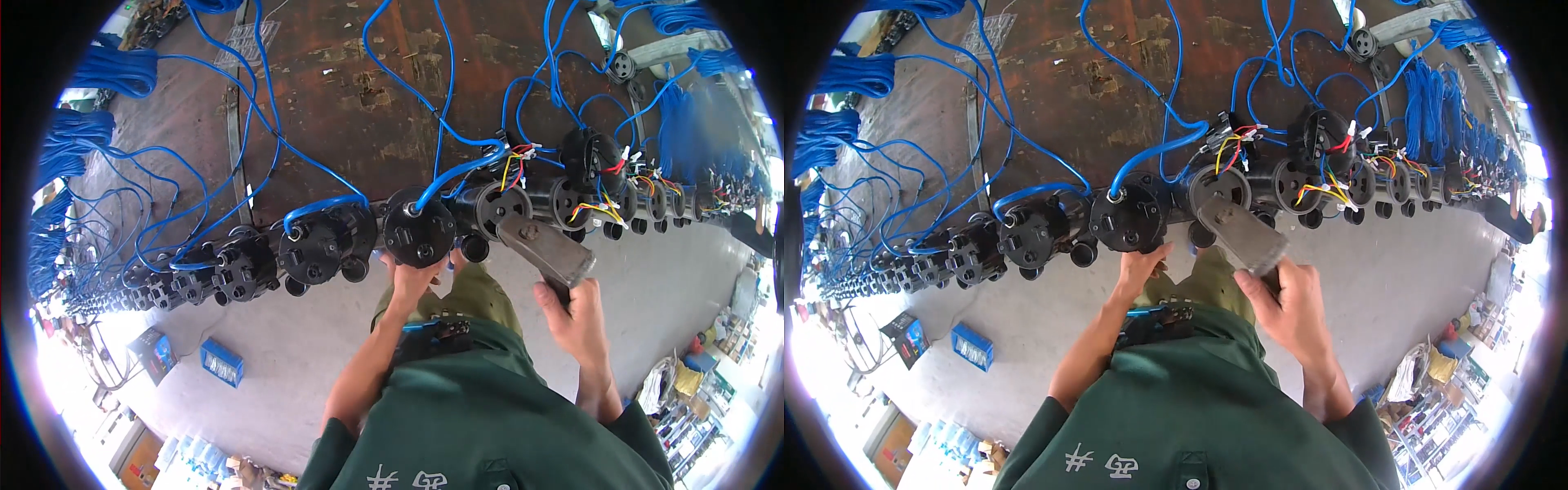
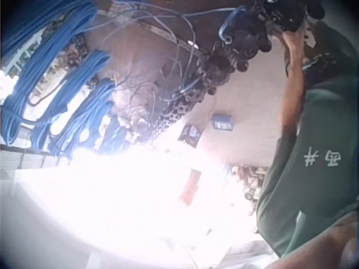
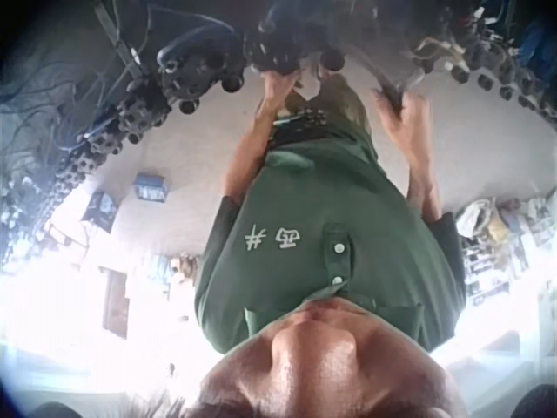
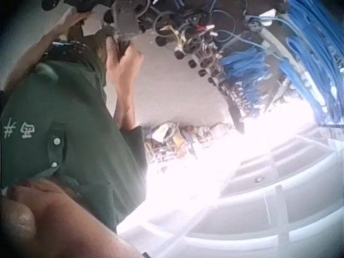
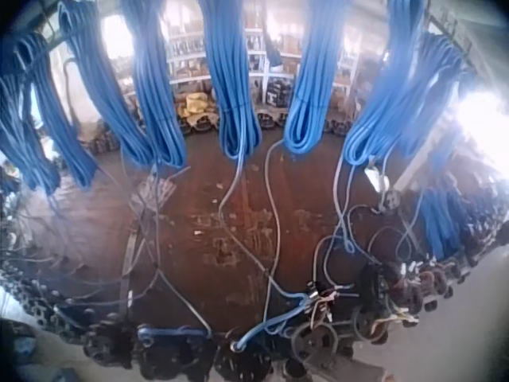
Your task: The person assembles water pumps by securing top covers and inserting blue cables, using a hammer to tap components into place.
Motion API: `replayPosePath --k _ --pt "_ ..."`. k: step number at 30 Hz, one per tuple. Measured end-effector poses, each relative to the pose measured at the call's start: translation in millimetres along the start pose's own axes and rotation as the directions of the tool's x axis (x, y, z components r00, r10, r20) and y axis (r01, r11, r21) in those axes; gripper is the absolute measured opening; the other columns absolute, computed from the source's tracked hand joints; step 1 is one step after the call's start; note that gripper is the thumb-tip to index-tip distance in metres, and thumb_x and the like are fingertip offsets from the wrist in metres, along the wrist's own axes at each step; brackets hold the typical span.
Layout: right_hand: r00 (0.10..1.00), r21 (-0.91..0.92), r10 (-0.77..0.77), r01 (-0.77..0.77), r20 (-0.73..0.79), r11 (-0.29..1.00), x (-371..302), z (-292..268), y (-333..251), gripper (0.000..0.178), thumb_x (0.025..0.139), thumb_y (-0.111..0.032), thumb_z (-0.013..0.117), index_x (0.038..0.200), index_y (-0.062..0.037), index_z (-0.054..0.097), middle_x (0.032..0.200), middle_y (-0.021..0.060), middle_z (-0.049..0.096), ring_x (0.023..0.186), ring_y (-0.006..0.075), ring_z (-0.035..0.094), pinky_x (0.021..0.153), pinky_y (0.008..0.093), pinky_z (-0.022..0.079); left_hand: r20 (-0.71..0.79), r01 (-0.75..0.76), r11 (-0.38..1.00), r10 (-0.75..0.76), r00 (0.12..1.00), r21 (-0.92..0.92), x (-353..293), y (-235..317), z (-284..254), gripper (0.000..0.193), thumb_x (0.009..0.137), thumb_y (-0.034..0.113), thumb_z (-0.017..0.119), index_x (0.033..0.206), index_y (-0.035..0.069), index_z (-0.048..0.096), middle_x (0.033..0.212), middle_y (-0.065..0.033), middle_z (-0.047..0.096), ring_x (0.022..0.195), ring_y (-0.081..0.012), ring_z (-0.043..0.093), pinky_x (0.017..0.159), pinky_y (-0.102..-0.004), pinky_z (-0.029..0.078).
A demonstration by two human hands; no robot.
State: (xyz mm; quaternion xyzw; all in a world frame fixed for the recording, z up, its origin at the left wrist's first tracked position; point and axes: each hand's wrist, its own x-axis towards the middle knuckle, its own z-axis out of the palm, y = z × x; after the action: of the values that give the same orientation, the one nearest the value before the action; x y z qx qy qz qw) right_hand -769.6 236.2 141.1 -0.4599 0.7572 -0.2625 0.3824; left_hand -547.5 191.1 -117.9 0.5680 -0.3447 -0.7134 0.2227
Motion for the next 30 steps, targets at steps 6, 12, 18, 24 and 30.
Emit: replayPosePath --k 6,12,18,24,30 --pt "0.988 0.254 0.077 -0.110 0.135 0.961 -32 38 37 0.026 0.094 -0.017 0.077 0.082 0.0002 0.062 0.057 0.0023 0.048 0.053 0.0101 0.040 0.049 0.0321 0.036 0.062 -0.250 0.966 0.246 0.967 0.069 24 -44 -8 0.032 0.083 0.014 0.087 0.107 0.004 0.068 0.083 -0.0033 0.068 0.063 -0.0139 0.067 0.050 -0.0276 0.050" --pt "0.982 0.086 0.126 -0.139 0.140 0.987 -43 44 44 0.031 0.095 -0.023 0.077 0.084 0.0030 0.065 0.058 0.0108 0.056 0.050 0.0156 0.047 0.050 0.0351 0.040 0.049 0.024 0.981 -0.034 0.998 0.194 -16 -22 -59 0.085 0.078 0.010 0.087 0.147 0.001 0.039 0.117 -0.0137 0.066 0.102 -0.0203 0.067 0.086 -0.0384 0.057" --pt "0.983 0.038 -0.058 0.052 0.173 0.998 -17 18 -37 0.026 0.098 -0.023 0.073 0.094 0.0011 0.062 0.062 0.0138 0.060 0.052 0.0249 0.057 0.052 0.0377 0.044 -0.096 -0.467 0.729 0.583 0.807 0.500 -70 101 -22 0.102 0.067 0.016 0.094 0.150 0.000 0.037 0.148 -0.0189 0.047 0.133 -0.0323 0.049 0.109 -0.0450 0.044" --pt "0.954 -0.213 -0.241 0.277 0.180 0.937 15 56 -91 0.030 0.098 -0.029 0.072 0.098 -0.0018 0.060 0.074 0.0206 0.069 0.071 0.0437 0.069 0.061 0.0528 0.052 0.008 -0.618 0.580 0.726 0.688 0.530 -27 136 -11 0.088 0.066 0.010 0.087 0.145 0.001 0.049 0.147 -0.0159 0.055 0.140 -0.0372 0.049 0.120 -0.0469 0.038" --pt "0.953 -0.162 -0.169 0.213 0.249 0.963 21 56 -71 0.037 0.099 -0.037 0.069 0.096 0.0001 0.063 0.075 0.0225 0.068 0.070 0.0438 0.068 0.061 0.0529 0.051 -0.046 -0.750 0.560 0.811 0.584 0.352 -11 109 -12 0.104 0.052 0.013 0.095 0.145 0.004 0.050 0.141 -0.0161 0.060 0.128 -0.0339 0.058 0.110 -0.0433 0.046"
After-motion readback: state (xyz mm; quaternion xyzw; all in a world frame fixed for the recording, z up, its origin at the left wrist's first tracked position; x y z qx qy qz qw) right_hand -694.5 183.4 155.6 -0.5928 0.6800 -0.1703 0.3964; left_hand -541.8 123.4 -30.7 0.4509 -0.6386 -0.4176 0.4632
